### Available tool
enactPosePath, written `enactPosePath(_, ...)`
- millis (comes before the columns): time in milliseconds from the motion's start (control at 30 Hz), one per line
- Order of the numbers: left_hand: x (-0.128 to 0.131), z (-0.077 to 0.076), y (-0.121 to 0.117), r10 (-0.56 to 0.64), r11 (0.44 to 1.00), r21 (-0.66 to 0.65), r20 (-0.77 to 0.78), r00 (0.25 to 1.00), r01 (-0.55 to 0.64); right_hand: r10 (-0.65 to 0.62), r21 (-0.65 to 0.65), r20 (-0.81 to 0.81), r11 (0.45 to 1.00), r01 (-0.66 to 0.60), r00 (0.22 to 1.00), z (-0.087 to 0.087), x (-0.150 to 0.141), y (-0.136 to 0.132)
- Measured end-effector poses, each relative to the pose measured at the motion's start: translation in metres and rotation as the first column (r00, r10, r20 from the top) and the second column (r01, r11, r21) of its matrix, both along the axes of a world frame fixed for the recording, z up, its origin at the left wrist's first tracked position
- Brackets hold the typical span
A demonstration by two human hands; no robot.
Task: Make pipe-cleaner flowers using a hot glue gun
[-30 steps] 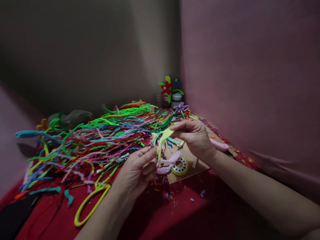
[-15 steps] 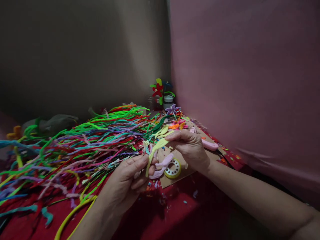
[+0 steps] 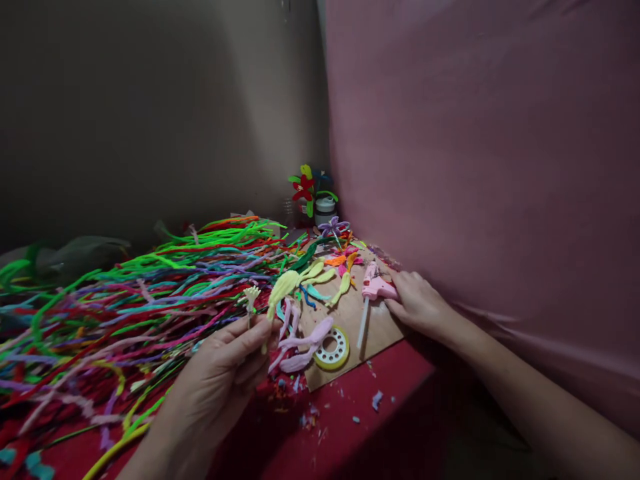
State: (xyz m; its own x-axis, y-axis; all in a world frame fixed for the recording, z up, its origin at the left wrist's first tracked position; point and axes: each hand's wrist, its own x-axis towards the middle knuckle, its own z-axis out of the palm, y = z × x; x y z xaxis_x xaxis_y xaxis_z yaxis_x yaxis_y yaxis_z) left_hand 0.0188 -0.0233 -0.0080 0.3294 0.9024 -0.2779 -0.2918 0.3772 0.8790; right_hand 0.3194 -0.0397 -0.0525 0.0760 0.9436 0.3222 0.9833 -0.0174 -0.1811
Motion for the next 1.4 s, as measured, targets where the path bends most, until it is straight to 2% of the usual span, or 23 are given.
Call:
enactPosePath(67, 0.002, -0.001, 0.0, -0.001, 1.0, 0.006, -0.005, 1.0, 0.001, -0.006, -0.026, 0.041, 1.0, 0.007, 0.999, -0.006, 0.0, -0.001)
enactPosePath(200, 0.003, -0.001, 0.001, 0.041, 0.999, 0.033, -0.01, 0.999, -0.04, 0.051, 0.041, -0.008, 0.998, -0.05, 0.999, -0.014, -0.002, 0.0)
enactPosePath(267, 0.003, 0.0, 0.001, 0.057, 0.997, 0.043, -0.011, 0.998, -0.057, 0.109, 0.157, -0.1, 0.983, -0.092, 0.989, -0.016, 0.002, -0.001)
enactPosePath(333, 0.002, 0.001, 0.001, 0.081, 0.995, 0.052, -0.004, 0.997, -0.081, 0.17, 0.327, -0.273, 0.942, -0.075, 0.947, -0.016, 0.005, -0.003)
enactPosePath(367, 0.002, 0.001, 0.001, 0.09, 0.994, 0.061, -0.001, 0.996, -0.089, 0.205, 0.378, -0.41, 0.925, -0.039, 0.889, -0.013, 0.004, -0.004)
enactPosePath(400, 0.002, 0.001, 0.001, 0.095, 0.993, 0.073, 0.0, 0.995, -0.095, 0.247, 0.389, -0.577, 0.921, -0.004, 0.778, -0.009, 0.002, -0.005)
enactPosePath(467, 0.002, 0.002, 0.0, 0.104, 0.988, 0.112, -0.004, 0.995, -0.103, 0.23, 0.279, -0.88, 0.958, 0.06, 0.416, 0.005, -0.01, -0.008)
enactPosePath(500, 0.001, 0.002, 0.0, 0.113, 0.985, 0.131, -0.004, 0.994, -0.112, 0.229, 0.244, -0.945, 0.969, 0.034, 0.233, 0.014, -0.019, -0.009)
enactPosePath(533, 0.001, 0.002, 0.0, 0.128, 0.981, 0.148, 0.0, 0.992, -0.126, 0.241, 0.241, -0.967, 0.97, -0.011, 0.084, 0.023, -0.029, -0.009)
enactPosePath(567, 0.001, 0.003, 0.0, 0.147, 0.976, 0.162, 0.01, 0.989, -0.147, 0.244, 0.245, -0.969, 0.968, -0.056, -0.025, 0.033, -0.04, -0.008)
enactPosePath(633, 0.0, 0.006, 0.002, 0.2, 0.961, 0.184, 0.045, 0.979, -0.205, 0.244, 0.26, -0.961, 0.958, -0.121, -0.132, 0.05, -0.061, -0.005)
enactPosePath(700, -0.004, 0.01, 0.004, 0.259, 0.942, 0.198, 0.091, 0.962, -0.272, 0.269, 0.312, -0.944, 0.916, -0.252, -0.191, 0.063, -0.08, 0.002)
enactPosePath(767, -0.009, 0.014, 0.006, 0.304, 0.923, 0.201, 0.137, 0.943, -0.327, 0.318, 0.355, -0.935, 0.86, -0.367, -0.158, 0.071, -0.097, 0.01)
enactPosePath(867, -0.016, 0.016, 0.009, 0.335, 0.91, 0.186, 0.196, 0.921, -0.371, 0.379, 0.351, -0.925, 0.818, -0.456, -0.032, 0.074, -0.117, 0.018)
enactPosePath(967, -0.02, 0.012, 0.013, 0.372, 0.9, 0.157, 0.213, 0.903, -0.408, 0.391, 0.311, -0.917, 0.82, -0.481, 0.074, 0.063, -0.129, 0.017)
enactPosePath(1067, -0.019, 0.007, 0.016, 0.366, 0.905, 0.153, 0.193, 0.91, -0.396, 0.416, 0.282, -0.891, 0.82, -0.497, 0.181, 0.047, -0.131, 0.013)
enactPosePath(1200, -0.016, 0.005, 0.014, 0.332, 0.918, 0.18, 0.142, 0.932, -0.354, 0.443, 0.289, -0.881, 0.782, -0.552, 0.168, 0.032, -0.126, 0.01)
enactPosePath(1400, -0.014, 0.005, 0.01, 0.331, 0.912, 0.223, 0.097, 0.939, -0.345, 0.434, 0.269, -0.882, 0.784, -0.559, 0.185, 0.026, -0.121, 0.01)
